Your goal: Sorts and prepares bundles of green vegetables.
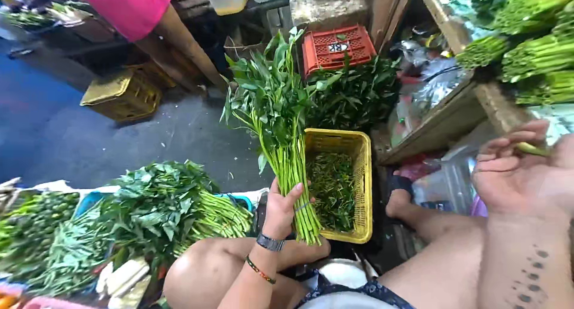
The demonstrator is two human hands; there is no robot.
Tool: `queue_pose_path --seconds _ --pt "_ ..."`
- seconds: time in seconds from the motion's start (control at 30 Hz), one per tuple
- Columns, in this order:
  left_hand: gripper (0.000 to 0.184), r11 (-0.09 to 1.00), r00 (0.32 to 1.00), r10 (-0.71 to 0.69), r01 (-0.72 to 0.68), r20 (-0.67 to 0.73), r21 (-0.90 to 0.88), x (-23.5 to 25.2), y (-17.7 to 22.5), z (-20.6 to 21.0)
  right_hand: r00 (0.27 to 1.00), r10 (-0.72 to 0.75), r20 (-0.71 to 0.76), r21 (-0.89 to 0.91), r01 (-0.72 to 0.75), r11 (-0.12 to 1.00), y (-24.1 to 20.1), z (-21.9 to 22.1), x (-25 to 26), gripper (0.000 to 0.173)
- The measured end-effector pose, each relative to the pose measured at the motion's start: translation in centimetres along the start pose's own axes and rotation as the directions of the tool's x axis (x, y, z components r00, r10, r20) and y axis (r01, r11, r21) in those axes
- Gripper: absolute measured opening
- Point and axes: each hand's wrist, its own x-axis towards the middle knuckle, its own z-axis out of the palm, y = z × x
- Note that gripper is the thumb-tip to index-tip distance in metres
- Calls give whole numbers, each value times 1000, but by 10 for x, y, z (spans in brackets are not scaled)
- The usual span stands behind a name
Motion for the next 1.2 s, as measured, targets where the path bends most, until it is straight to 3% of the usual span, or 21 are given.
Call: queue_pose_path --seconds 0.13,0.27,0.33,0.37,0.43,0.5,0.53,0.6,0.67,0.73,0.77,0.8,0.9,1.07,1.2 --pt "60 999 998 -30 29 55 15 -7 -3 5 998 56 43 18 -57 998 1 2 -4 54" --pt "63 1000 996 -27 26 90 13 -12 -8 6 996 -79 40 -289 88 953 0 2 -2 44" --pt "63 1000 994 -23 22 104 7 -14 -8 7 992 -110 61 -309 123 943 -11 -6 3 43" --pt "62 1000 993 -21 21 118 3 -15 -8 8 992 -106 68 -238 119 964 -19 -12 8 44" --pt "63 1000 991 -24 23 129 6 -18 -7 8 991 -73 114 81 64 995 -35 -21 13 52" --pt "61 1000 990 -7 3 140 23 -20 -8 9 967 35 252 334 -121 935 -34 -15 3 64" --pt "60 999 989 9 -15 146 39 -20 -10 9 946 119 303 351 -227 909 -27 -6 -8 66" --pt "54 994 987 43 -58 154 97 -20 -12 12 909 271 316 179 -337 924 -1 8 -27 71" --pt "47 984 986 65 -89 155 156 -21 -14 15 874 403 270 -199 -359 912 30 15 -41 65" --pt "45 976 984 64 -97 169 197 -23 -19 19 854 480 202 -554 -304 775 67 17 -54 39" --pt "45 972 981 64 -102 181 211 -25 -22 22 830 524 192 -676 -275 684 84 17 -61 37" --pt "43 969 979 56 -100 194 224 -27 -24 26 783 592 192 -751 -271 602 99 17 -68 48" --pt "39 948 970 37 -110 240 300 -34 -32 33 605 762 233 -748 -389 537 123 18 -85 65" --pt "42 903 975 81 -160 206 399 -31 -30 31 685 700 204 -658 -433 616 142 14 -85 46" --pt "44 939 983 105 -147 149 312 -25 -28 24 720 673 173 -612 -456 646 140 13 -87 39"
